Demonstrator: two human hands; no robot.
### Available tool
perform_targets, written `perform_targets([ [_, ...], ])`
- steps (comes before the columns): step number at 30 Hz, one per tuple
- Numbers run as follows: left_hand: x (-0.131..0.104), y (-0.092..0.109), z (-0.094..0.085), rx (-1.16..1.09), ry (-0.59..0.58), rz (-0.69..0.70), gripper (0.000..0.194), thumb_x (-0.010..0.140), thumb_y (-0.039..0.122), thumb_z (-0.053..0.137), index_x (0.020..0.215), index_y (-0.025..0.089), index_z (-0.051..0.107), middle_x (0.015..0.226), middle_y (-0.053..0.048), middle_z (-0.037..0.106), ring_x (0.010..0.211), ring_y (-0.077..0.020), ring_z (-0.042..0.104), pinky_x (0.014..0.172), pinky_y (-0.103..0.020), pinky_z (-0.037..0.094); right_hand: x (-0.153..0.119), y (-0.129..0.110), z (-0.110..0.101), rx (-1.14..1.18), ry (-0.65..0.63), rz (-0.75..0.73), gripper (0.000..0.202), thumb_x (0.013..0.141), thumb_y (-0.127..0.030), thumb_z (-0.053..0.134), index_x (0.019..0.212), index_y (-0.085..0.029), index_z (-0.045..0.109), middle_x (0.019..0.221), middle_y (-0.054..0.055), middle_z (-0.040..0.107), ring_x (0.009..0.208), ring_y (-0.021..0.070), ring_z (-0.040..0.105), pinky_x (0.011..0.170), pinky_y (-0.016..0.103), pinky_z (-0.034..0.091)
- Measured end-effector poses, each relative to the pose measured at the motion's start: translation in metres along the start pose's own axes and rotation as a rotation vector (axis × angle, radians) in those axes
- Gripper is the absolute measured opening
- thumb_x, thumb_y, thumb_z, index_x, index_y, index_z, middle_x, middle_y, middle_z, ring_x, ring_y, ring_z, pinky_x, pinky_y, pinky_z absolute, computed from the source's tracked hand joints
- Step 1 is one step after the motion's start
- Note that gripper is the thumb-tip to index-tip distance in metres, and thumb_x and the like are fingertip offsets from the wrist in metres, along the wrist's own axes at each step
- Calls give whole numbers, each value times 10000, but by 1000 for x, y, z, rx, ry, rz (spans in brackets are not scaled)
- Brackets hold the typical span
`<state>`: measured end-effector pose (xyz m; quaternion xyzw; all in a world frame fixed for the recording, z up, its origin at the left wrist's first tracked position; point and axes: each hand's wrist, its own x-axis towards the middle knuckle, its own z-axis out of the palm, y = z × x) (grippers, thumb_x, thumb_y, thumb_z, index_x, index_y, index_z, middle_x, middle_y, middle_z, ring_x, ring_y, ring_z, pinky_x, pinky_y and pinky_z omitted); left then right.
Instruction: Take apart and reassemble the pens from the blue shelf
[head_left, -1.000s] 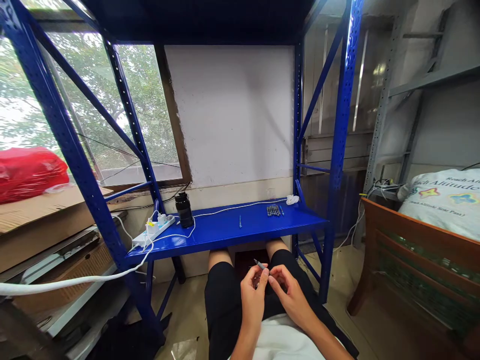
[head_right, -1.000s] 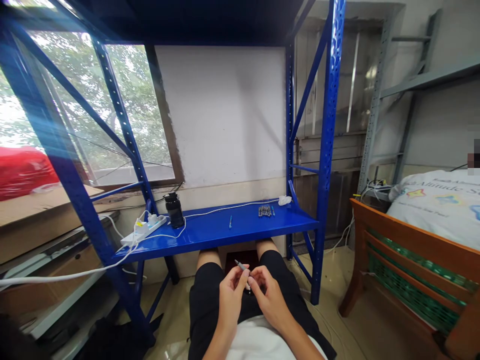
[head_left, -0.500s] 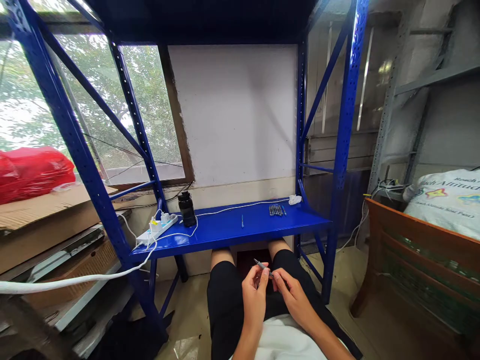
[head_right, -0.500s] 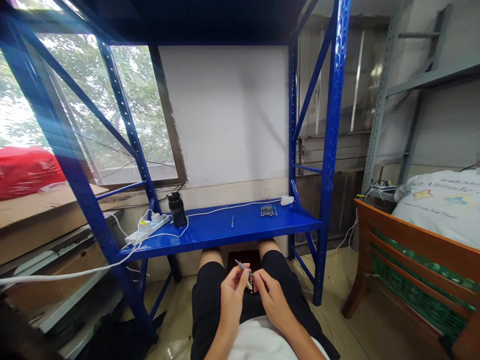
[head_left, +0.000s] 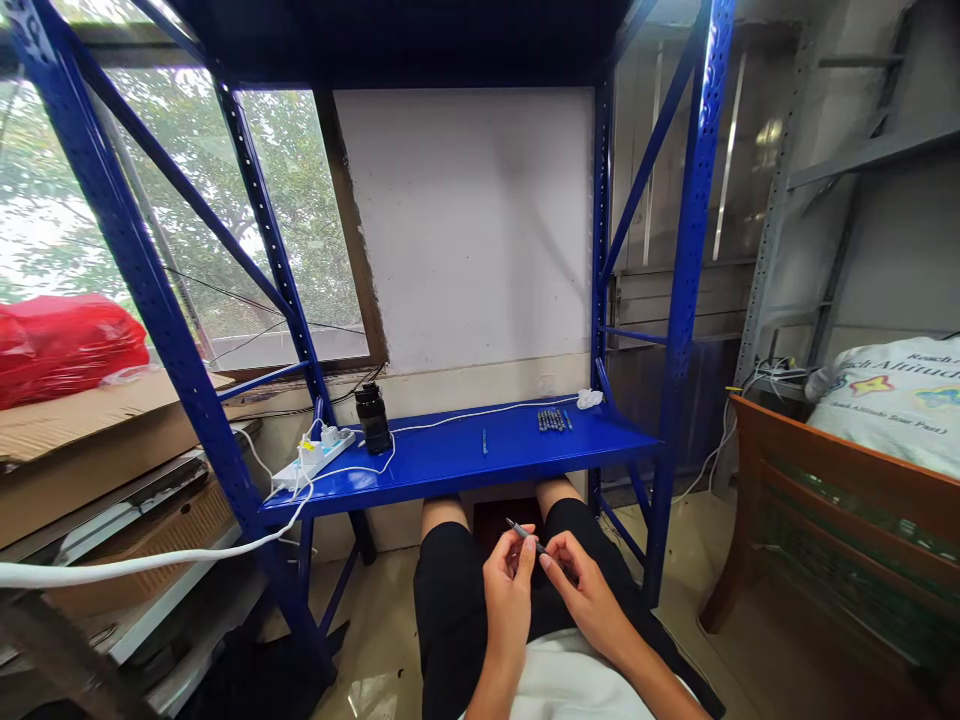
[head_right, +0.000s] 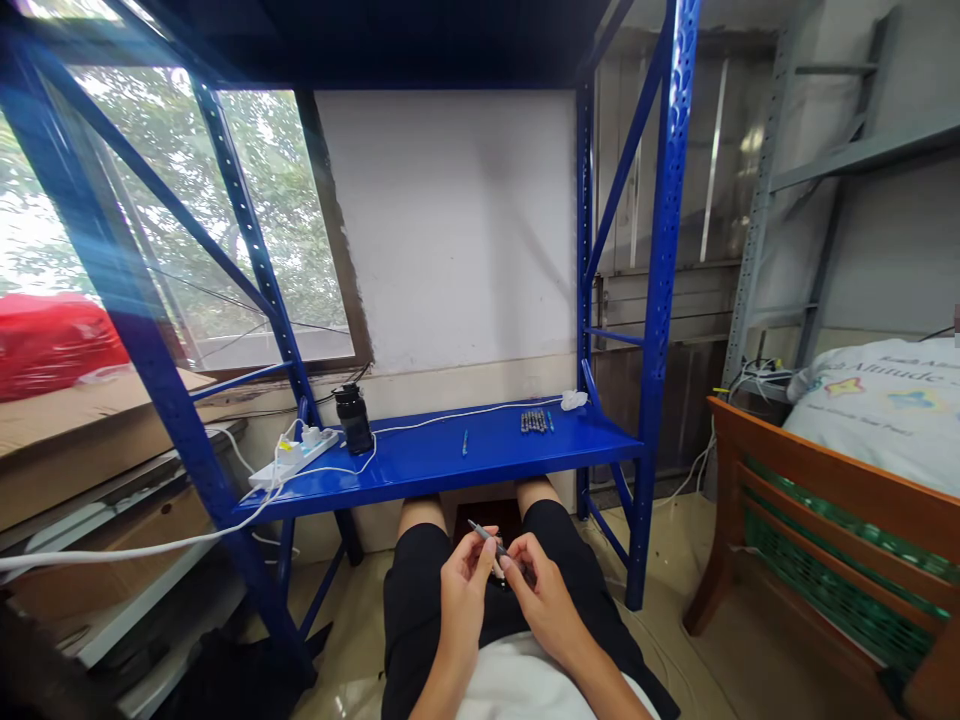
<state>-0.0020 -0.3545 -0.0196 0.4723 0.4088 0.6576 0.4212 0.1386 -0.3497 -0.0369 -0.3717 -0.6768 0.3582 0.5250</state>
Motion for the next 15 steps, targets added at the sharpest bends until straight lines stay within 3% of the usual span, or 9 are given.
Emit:
perform_targets([
  [3,-1,0,0,-7,4,-6,492,881,587,772,1125,162,813,1074,-144,803,972,-286,743,933,-396,583,0,-1,0,-30,-30,-4,404,1114,-536,462,917,-221,622,805,0,609,749,184,542,704,300,413],
  [7,-1,0,0,-1,14,5,482,889,580,767,1122,162,813,1096,-151,804,1030,-307,739,973,-418,574,0,-1,-1,-9,-6,2,336,1073,-549,558,1022,-225,630,890,17,657,801,200,578,736,309,437],
  [11,0,-1,0,-24,27,-13,495,881,585,774,1131,159,808,1118,-157,800,1033,-306,742,949,-403,577,0,-2,-1,-33,-34,-8,415,1097,-559,484,917,-219,640,808,6,616,751,193,546,702,306,417],
  [15,0,-4,-1,-52,47,-12,493,871,584,788,1133,167,810,1151,-153,797,1074,-304,737,980,-388,558,1,-1,-1,-13,-14,1,358,1074,-560,546,1007,-225,651,859,12,647,784,202,579,711,305,427],
])
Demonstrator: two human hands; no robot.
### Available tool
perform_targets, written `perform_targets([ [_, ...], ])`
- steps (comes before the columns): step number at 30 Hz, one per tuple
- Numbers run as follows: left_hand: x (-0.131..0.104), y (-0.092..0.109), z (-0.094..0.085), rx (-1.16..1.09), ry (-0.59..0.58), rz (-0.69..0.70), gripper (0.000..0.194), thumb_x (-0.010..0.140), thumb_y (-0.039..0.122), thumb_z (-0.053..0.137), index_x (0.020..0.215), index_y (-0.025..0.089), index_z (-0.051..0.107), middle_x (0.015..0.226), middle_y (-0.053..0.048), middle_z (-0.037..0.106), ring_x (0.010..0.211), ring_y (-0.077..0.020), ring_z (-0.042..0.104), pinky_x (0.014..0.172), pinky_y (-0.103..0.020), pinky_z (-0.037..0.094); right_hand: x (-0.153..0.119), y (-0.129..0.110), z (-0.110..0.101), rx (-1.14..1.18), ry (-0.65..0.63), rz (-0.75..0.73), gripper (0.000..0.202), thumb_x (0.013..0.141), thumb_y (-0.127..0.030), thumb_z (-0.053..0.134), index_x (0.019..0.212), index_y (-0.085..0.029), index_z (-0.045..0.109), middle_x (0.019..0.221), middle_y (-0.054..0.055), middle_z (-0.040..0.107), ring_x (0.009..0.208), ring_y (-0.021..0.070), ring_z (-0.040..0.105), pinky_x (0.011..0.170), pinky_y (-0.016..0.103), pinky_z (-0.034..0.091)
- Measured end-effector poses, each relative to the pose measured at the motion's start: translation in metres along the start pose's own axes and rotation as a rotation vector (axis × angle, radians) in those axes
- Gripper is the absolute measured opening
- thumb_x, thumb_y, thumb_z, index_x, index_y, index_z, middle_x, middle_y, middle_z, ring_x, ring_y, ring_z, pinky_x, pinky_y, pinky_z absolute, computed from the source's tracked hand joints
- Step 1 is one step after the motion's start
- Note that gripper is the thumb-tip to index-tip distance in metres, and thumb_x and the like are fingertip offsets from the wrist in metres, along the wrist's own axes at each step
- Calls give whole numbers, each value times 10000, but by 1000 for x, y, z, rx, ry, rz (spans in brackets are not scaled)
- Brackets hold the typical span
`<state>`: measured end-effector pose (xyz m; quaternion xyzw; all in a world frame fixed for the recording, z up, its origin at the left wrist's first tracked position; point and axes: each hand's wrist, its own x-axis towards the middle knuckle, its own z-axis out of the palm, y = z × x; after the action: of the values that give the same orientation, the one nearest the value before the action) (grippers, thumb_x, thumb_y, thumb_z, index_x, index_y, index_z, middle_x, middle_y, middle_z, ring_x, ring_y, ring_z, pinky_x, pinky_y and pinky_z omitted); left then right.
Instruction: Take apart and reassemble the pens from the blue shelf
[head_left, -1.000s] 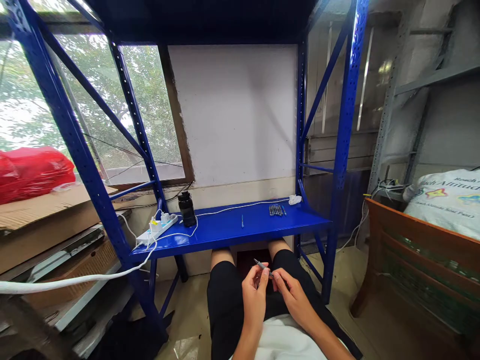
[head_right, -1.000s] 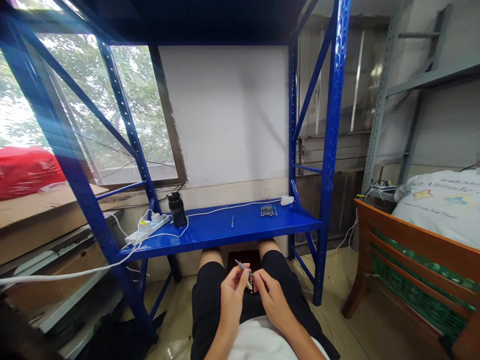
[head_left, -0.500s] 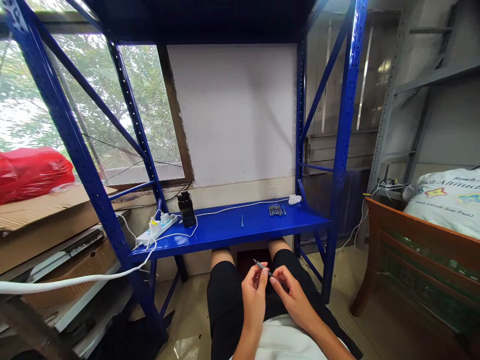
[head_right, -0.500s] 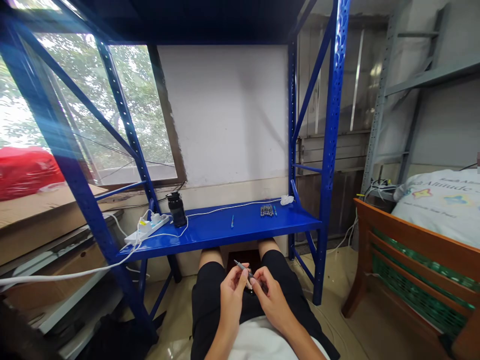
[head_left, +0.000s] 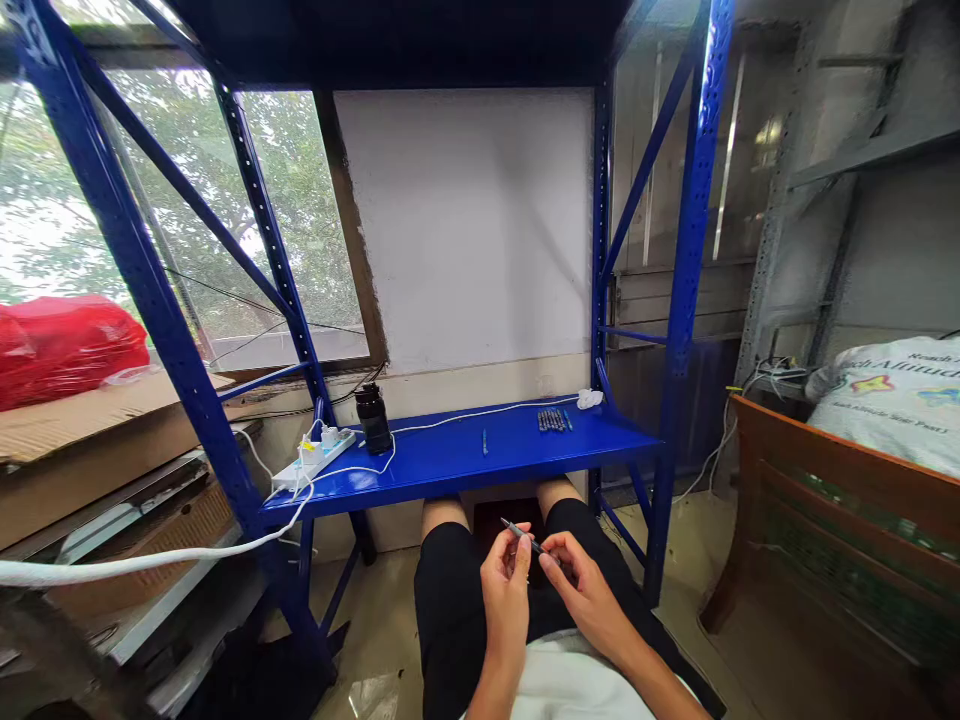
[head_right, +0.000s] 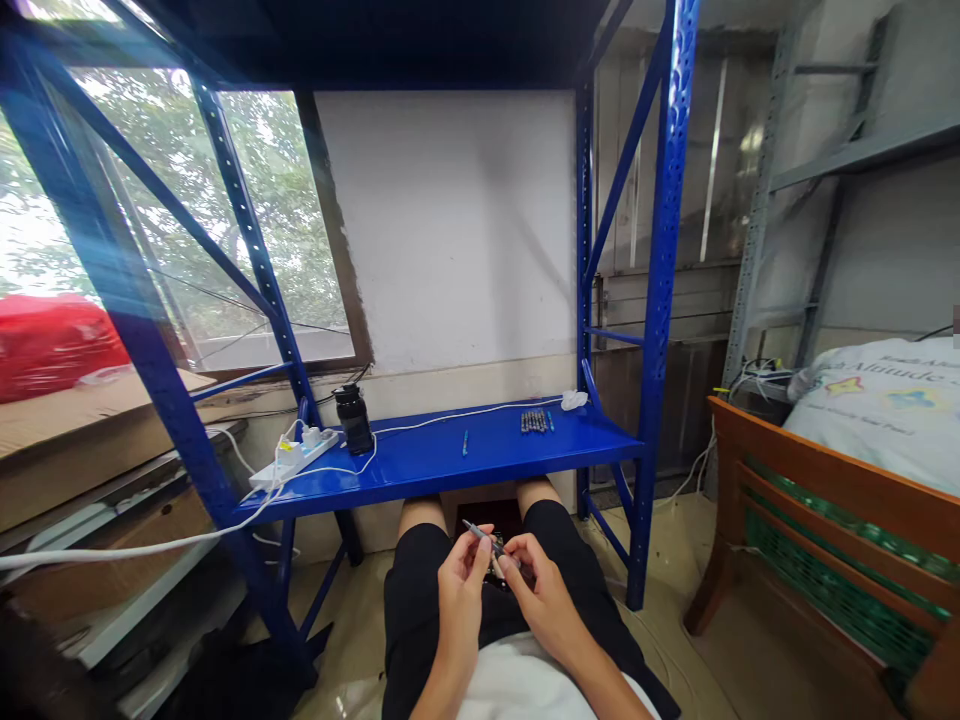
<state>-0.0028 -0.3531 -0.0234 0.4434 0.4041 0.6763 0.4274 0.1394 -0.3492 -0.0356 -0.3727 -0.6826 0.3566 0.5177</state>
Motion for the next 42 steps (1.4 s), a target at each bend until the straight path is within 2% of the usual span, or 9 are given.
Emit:
perform_targets([
  [5,0,-2,-2,0,7,-19,517,877,589,780,1158,156,804,1146,-158,797,1080,-308,733,971,-386,552,-1,1,0,-16,-34,16,403,1095,-559,496,936,-220,645,747,-18,567,701,178,514,659,295,382],
  [11,1,-3,-3,-32,53,-34,571,842,623,797,1165,153,808,1088,-145,797,1039,-297,728,876,-337,559,-2,-3,0,40,-24,24,377,1056,-570,582,968,-213,666,854,11,643,779,190,563,707,294,421],
  [16,2,-5,-3,-24,69,-30,590,819,648,805,1132,148,816,986,-119,786,905,-254,707,788,-307,547,0,-2,-1,75,-63,49,461,1049,-628,557,901,-209,678,752,-18,546,691,161,459,635,280,353],
  [24,1,-5,-4,-4,47,-12,563,856,625,786,1150,146,811,969,-110,783,863,-227,686,773,-289,532,4,18,3,452,-133,272,576,903,-769,683,876,-194,655,576,-106,320,484,70,162,464,239,114],
  [31,1,0,-3,-19,33,-19,536,854,610,799,1137,156,821,1032,-141,814,980,-282,747,863,-336,560,4,15,3,666,-139,422,522,858,-690,797,855,-188,653,564,-137,253,475,51,91,434,216,72],
  [34,-1,6,1,-67,12,-39,506,826,575,838,1131,171,831,1077,-147,824,1014,-294,763,901,-359,580,7,13,3,717,37,365,461,844,-631,842,887,-211,655,570,-121,306,463,67,186,421,210,167],
  [38,-2,8,7,-65,-85,-25,465,819,546,853,1114,187,847,1116,-149,829,1066,-309,761,971,-399,587,29,8,-5,766,327,244,394,856,-589,842,891,-249,645,775,-5,623,649,166,590,555,290,488],
  [40,-3,6,9,-19,-163,-19,450,820,560,847,1075,189,857,1098,-147,833,1072,-316,760,996,-413,579,49,-3,-13,825,362,197,403,857,-622,827,912,-263,655,884,21,682,833,220,686,720,366,573],
  [42,-5,3,11,27,-245,-41,470,823,604,830,1042,190,863,1079,-150,837,1057,-323,763,994,-426,576,72,-23,-22,906,329,141,401,846,-616,843,903,-276,639,878,5,664,893,231,687,810,407,577],
])
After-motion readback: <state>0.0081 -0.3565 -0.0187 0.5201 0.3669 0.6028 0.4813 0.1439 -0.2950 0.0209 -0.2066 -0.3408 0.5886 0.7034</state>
